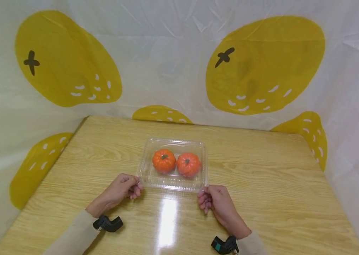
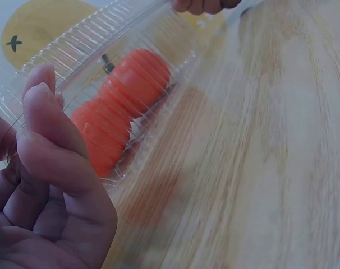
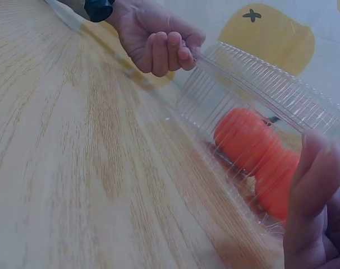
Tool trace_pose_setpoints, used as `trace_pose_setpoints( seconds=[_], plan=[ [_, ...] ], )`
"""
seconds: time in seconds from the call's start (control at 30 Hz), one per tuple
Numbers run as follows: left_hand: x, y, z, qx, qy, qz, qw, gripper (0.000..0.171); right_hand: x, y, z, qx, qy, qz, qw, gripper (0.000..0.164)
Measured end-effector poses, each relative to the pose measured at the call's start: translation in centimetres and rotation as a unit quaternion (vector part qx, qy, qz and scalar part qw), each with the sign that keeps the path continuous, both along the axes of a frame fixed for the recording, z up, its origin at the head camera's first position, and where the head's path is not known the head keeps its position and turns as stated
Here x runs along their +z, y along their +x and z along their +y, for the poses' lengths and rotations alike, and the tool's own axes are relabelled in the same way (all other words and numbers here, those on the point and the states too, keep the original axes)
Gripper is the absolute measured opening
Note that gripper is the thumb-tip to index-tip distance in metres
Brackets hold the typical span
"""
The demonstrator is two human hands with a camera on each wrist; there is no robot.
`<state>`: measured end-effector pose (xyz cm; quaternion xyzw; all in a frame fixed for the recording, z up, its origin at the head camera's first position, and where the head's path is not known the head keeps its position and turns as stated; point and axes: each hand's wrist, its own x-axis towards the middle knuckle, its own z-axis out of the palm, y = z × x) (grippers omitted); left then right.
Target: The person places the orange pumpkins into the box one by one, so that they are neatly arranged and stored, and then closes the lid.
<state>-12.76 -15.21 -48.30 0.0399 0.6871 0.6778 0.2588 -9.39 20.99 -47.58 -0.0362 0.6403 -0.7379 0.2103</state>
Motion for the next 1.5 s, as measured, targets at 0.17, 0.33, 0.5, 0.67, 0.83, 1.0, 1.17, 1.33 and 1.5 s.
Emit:
trace_pose_setpoints(
  seconds=[0.17, 0.33, 0.5, 0.67, 0.83, 1.0, 1.17, 1.33, 1.5],
  plan=[
    [0.0, 0.0, 0.3, -0.002, 0.003, -0.008, 1.0000, 0.034, -0.3, 0.2, 0.1, -0.016, 0.011, 0.001, 1.000, 0.039],
    [-0.1, 0.0, 0.4, -0.012, 0.001, -0.005, 0.9999, 0.034, -0.7, 0.4, 0.4, -0.023, 0.021, -0.014, 0.999, 0.040],
    [-0.4, -0.3, 0.6, -0.023, 0.001, -0.008, 0.9997, 0.035, -0.8, 0.4, 0.9, -0.001, -0.002, 0.000, 1.000, 0.041],
    [-0.6, -0.4, 0.6, -0.034, 0.014, -0.027, 0.9990, 0.037, -0.6, 0.2, 1.4, 0.027, -0.024, -0.021, 0.999, 0.040],
    [-0.9, 0.0, 0.3, -0.030, 0.029, -0.046, 0.9981, 0.038, -0.3, 0.0, 1.5, 0.055, -0.047, -0.063, 0.995, 0.038],
    [-0.9, 0.4, -0.2, -0.035, 0.031, -0.042, 0.9980, 0.047, -0.3, -0.3, 1.4, 0.071, -0.060, -0.062, 0.994, 0.035],
    [-0.7, 0.4, -1.1, -0.052, 0.014, -0.039, 0.9978, 0.059, -0.1, -0.6, 1.7, 0.074, -0.027, -0.068, 0.995, 0.032],
    [-0.1, -0.1, -2.3, -0.056, -0.024, -0.005, 0.9981, 0.059, 0.5, -0.8, 3.3, 0.075, 0.022, -0.057, 0.995, 0.038],
    [1.8, -0.5, -3.3, -0.011, -0.096, 0.060, 0.9935, 0.052, 1.8, -1.1, 4.9, 0.019, 0.108, -0.020, 0.994, 0.043]
  ],
)
